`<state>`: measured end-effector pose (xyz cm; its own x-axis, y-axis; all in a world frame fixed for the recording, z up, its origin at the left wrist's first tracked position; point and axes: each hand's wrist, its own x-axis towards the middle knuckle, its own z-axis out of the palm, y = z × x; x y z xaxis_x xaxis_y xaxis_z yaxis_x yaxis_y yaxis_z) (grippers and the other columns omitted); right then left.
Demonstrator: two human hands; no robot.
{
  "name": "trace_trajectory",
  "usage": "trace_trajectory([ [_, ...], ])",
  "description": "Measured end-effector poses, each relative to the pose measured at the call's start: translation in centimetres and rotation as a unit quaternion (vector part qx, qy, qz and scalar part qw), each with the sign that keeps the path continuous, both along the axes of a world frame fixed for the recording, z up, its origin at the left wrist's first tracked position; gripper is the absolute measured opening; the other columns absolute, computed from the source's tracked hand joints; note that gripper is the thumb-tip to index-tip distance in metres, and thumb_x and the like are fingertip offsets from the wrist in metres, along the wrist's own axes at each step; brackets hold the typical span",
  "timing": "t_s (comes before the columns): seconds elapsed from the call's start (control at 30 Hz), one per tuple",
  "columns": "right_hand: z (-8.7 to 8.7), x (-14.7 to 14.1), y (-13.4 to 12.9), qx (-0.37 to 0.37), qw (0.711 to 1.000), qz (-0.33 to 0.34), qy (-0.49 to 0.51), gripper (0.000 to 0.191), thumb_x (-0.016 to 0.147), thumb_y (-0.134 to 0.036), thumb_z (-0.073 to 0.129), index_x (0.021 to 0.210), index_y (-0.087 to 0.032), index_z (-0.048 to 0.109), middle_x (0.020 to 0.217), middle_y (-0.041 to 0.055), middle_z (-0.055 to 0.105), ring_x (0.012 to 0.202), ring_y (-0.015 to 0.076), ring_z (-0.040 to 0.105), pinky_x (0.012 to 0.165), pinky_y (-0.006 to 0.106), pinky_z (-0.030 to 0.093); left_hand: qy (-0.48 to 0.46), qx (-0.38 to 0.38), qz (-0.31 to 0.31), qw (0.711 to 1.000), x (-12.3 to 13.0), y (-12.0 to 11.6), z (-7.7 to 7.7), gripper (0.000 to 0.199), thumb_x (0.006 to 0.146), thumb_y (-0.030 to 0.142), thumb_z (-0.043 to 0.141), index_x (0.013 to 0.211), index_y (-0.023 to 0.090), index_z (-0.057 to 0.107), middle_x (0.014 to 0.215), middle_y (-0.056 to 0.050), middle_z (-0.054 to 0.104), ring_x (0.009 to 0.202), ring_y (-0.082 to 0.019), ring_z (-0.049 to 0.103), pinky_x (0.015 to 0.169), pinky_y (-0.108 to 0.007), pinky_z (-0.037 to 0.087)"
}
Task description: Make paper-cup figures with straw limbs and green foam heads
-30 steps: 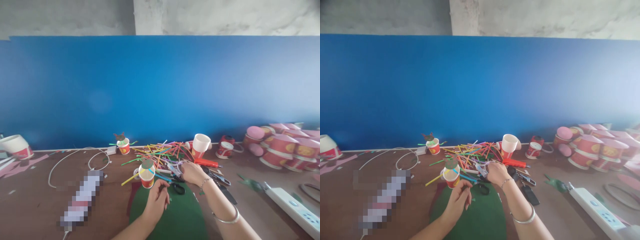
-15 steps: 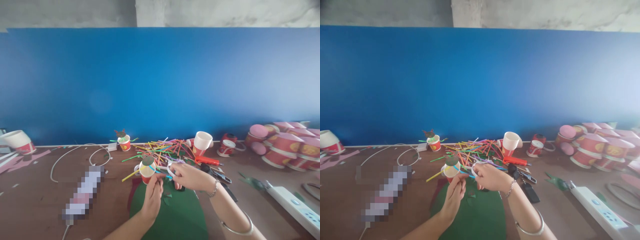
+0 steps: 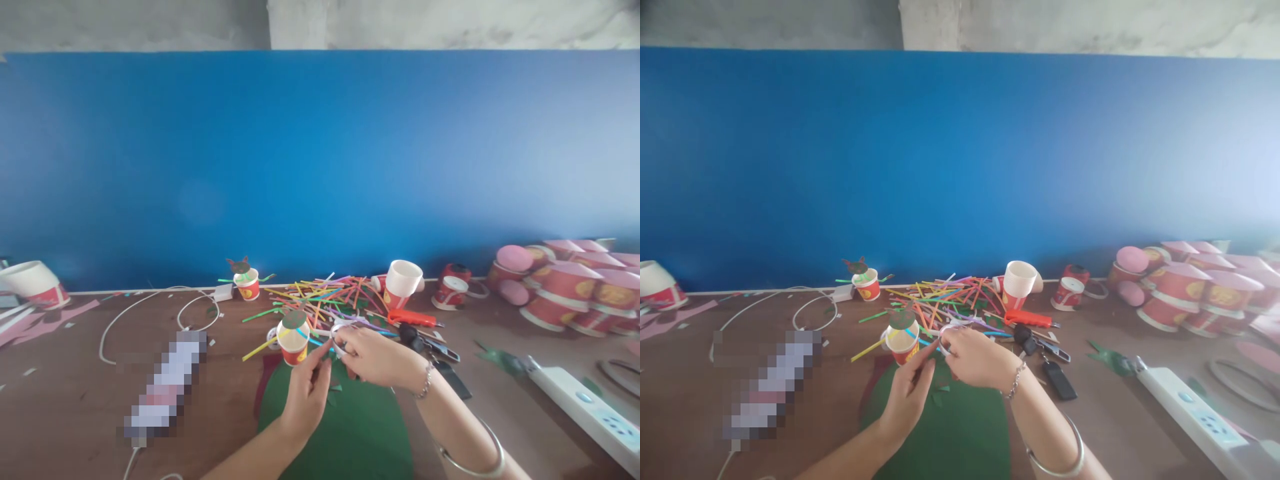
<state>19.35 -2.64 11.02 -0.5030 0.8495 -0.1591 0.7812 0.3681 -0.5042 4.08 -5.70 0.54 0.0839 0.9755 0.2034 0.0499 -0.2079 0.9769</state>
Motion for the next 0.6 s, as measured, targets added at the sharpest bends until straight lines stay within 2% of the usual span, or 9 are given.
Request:
trace_trajectory([
  [0.2, 0.1, 0.0, -0.2, 0.024, 0.999, 0.020, -0.024, 0.017, 0.082, -0.012, 0.040, 0.087, -0.017, 0.056, 0.074, 0.0033, 0.062, 0.069, 0.0152, 0.056, 0.058, 0.025, 0.031, -0.025, 0.002, 0.025, 0.999, 0.1, 0.2, -0.2, 0.023, 0.081, 0.034, 0.057, 0.092, 0.015, 0.063, 0.056, 0.007, 0.034, 0.050, -0.007, 0.030, 0.047, -0.018, 0.029],
  [0.33, -0.3, -0.3, -0.5, 0.044, 0.998, 0.025, -0.036, 0.023, 0.088, -0.020, 0.036, 0.090, -0.018, 0.059, 0.081, 0.0052, 0.062, 0.076, 0.0174, 0.055, 0.062, 0.026, 0.031, -0.067, -0.023, 0.028, 0.997, 0.2, 0.5, -0.1, 0.022, 0.079, 0.036, 0.060, 0.081, 0.015, 0.058, 0.055, 0.007, 0.033, 0.050, -0.007, 0.029, 0.046, -0.019, 0.027],
  [0.5, -0.7, -1.3, -0.5, 0.103, 0.995, -0.005, -0.015, 0.027, 0.086, -0.019, 0.036, 0.071, -0.017, 0.059, 0.068, 0.0032, 0.060, 0.066, 0.0146, 0.050, 0.060, 0.026, 0.028, -0.104, -0.030, 0.032, 0.994, 0.1, 0.7, 0.7, 0.026, 0.078, 0.040, 0.061, 0.074, 0.015, 0.055, 0.055, 0.006, 0.038, 0.050, -0.006, 0.029, 0.046, -0.019, 0.024],
  [0.6, -0.8, -1.8, -0.5, 0.123, 0.992, -0.021, 0.013, 0.025, 0.079, -0.016, 0.042, 0.056, -0.017, 0.050, 0.054, -0.0010, 0.051, 0.055, 0.0108, 0.040, 0.055, 0.025, 0.024, -0.120, -0.030, 0.042, 0.991, 0.1, 0.6, 1.4, 0.031, 0.076, 0.045, 0.063, 0.071, 0.015, 0.055, 0.053, 0.007, 0.037, 0.049, -0.006, 0.028, 0.046, -0.019, 0.024],
])
